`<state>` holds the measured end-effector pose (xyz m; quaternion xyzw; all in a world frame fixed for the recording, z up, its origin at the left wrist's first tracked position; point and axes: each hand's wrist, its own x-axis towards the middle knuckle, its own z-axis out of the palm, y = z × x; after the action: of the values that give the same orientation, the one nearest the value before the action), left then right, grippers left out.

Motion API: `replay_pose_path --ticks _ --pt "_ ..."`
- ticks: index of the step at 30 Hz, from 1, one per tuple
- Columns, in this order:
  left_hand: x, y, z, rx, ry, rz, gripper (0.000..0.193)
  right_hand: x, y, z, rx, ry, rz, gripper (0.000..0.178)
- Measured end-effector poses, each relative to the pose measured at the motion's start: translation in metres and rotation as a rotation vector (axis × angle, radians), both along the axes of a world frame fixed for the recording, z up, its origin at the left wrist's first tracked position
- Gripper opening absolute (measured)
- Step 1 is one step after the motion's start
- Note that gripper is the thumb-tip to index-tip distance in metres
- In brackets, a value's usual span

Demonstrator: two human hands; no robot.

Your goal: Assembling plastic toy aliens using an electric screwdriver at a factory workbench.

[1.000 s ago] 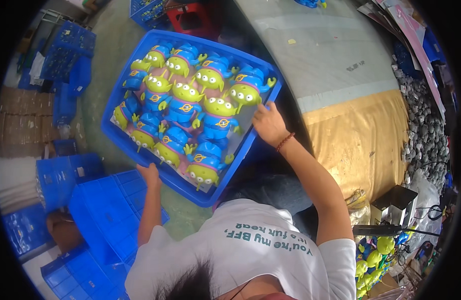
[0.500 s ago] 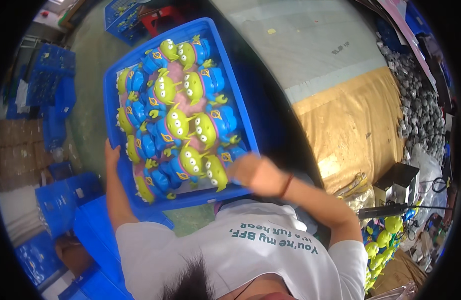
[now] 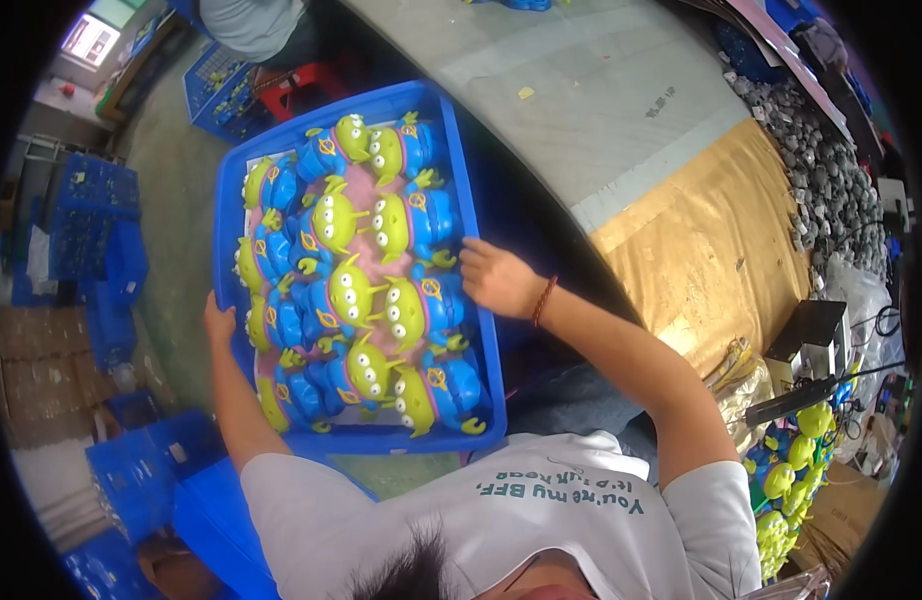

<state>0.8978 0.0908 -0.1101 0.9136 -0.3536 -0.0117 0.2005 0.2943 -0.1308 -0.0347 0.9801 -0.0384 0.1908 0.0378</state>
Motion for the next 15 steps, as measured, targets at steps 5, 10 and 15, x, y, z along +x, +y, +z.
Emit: replay_pose_path --ticks 5,10,15 --pt "0.018 -0.052 0.015 0.070 -0.145 -0.025 0.062 0.000 0.073 -0.011 0.118 -0.022 -0.057 0.008" --pt "0.009 -0.103 0.042 0.088 -0.094 -0.152 0.063 -0.004 0.163 -0.005 0.291 -0.004 0.001 0.012" --pt "-0.054 -0.166 0.057 -0.001 -0.070 -0.484 0.063 -0.011 0.217 -0.023 0.405 0.076 0.193 0.019"
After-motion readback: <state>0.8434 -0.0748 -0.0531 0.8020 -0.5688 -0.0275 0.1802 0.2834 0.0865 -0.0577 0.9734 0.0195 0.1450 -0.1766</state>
